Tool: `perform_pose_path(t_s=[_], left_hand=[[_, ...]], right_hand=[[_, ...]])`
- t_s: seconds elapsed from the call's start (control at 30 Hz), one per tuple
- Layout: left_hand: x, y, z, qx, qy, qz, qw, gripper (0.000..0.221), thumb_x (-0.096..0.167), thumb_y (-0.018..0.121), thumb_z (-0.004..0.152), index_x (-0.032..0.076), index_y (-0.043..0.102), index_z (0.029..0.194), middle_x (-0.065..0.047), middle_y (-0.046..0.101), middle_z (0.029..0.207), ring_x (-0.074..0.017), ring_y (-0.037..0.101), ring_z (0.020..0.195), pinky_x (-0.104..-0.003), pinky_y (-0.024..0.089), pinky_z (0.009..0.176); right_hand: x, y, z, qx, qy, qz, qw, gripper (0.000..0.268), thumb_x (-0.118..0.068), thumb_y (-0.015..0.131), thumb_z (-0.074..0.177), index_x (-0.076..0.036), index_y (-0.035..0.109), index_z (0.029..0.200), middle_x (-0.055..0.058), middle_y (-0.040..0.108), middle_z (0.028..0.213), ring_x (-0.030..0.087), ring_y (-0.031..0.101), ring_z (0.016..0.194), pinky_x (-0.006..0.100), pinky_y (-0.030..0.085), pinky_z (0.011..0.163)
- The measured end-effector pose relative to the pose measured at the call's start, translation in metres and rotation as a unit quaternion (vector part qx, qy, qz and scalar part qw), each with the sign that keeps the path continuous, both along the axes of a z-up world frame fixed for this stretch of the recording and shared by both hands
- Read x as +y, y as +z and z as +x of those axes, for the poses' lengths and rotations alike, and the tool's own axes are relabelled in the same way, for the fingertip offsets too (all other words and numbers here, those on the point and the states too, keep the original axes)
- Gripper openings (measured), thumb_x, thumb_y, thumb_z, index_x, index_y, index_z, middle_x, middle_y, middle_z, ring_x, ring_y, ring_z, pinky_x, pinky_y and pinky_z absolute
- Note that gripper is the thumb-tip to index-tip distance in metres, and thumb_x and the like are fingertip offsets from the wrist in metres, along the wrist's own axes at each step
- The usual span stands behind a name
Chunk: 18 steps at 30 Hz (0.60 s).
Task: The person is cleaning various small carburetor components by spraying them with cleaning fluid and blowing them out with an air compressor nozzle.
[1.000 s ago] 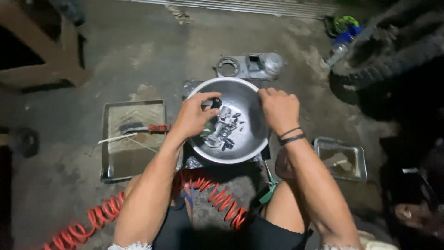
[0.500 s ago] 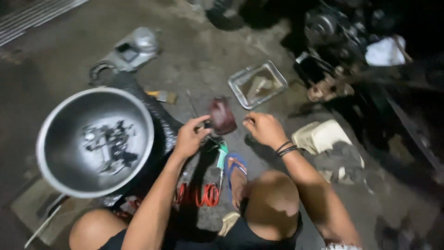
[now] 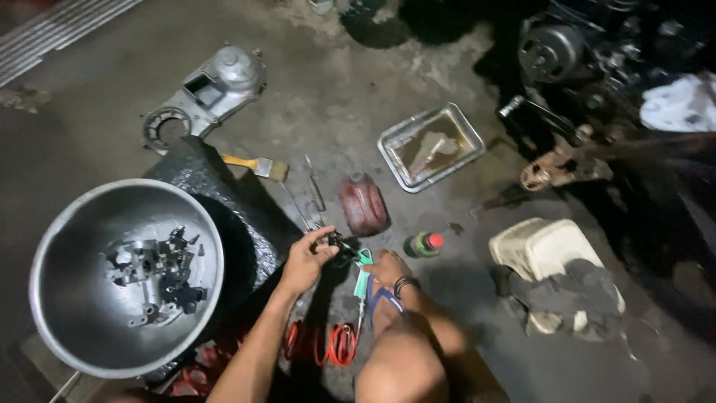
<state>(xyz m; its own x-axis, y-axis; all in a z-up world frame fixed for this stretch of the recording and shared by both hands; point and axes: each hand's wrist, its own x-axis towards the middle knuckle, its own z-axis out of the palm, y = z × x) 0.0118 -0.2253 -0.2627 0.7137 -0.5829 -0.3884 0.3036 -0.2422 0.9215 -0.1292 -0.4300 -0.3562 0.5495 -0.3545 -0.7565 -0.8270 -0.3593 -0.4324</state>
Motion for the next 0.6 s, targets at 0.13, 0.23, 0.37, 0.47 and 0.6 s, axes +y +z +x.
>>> perform_pose_path(t_s=[0.13,0.23,0.37,0.47,0.6], left_hand=[[-0.005,0.000,0.007,0.047,0.031,-0.103,0.993,0.053,-0.002,0.080,0.085,0.004,0.068,0.136,-0.014,0.065,0.116,-0.0156,0.069,0.096,-0.030,0.060,0.090],[-0.005,0.011,0.003,0.053,0.036,-0.137,0.988,0.052,-0.003,0.081,0.084,0.002,0.068,0.134,-0.015,0.066,0.119,-0.0163,0.070,0.098,-0.032,0.061,0.090],[-0.010,0.085,-0.011,0.058,0.038,-0.196,0.978,0.053,-0.007,0.082,0.081,0.000,0.068,0.132,-0.015,0.065,0.121,-0.0203,0.073,0.099,-0.035,0.063,0.091],[-0.007,0.156,-0.022,0.089,0.025,-0.263,0.960,0.058,-0.005,0.081,0.082,-0.003,0.063,0.138,-0.015,0.070,0.108,-0.0189,0.072,0.094,-0.031,0.064,0.086],[0.014,0.203,-0.025,0.066,0.015,-0.309,0.949,0.063,-0.007,0.081,0.081,-0.001,0.061,0.140,-0.015,0.071,0.104,-0.0219,0.074,0.091,-0.032,0.066,0.083]], right_hand=[[0.018,-0.003,0.013,0.004,0.070,-0.054,0.996,0.073,-0.062,0.071,0.081,0.000,0.067,0.120,0.024,0.067,0.131,0.040,0.059,0.130,0.052,0.046,0.112],[0.021,-0.025,0.012,0.002,0.048,-0.040,0.998,0.077,-0.064,0.073,0.077,-0.002,0.066,0.123,0.022,0.066,0.132,0.038,0.058,0.131,0.051,0.046,0.112],[0.037,-0.010,-0.002,-0.088,-0.078,0.038,0.992,0.065,-0.048,0.080,0.081,-0.012,0.063,0.133,0.012,0.067,0.133,0.032,0.057,0.133,0.046,0.046,0.114],[0.051,0.014,-0.022,-0.203,-0.158,0.125,0.958,0.040,-0.019,0.075,0.085,-0.005,0.057,0.118,0.017,0.080,0.094,0.025,0.077,0.093,0.040,0.053,0.098],[0.047,0.059,-0.028,-0.285,-0.206,0.158,0.923,0.040,-0.012,0.082,0.080,-0.008,0.058,0.111,0.014,0.078,0.083,0.024,0.076,0.084,0.037,0.057,0.089]])
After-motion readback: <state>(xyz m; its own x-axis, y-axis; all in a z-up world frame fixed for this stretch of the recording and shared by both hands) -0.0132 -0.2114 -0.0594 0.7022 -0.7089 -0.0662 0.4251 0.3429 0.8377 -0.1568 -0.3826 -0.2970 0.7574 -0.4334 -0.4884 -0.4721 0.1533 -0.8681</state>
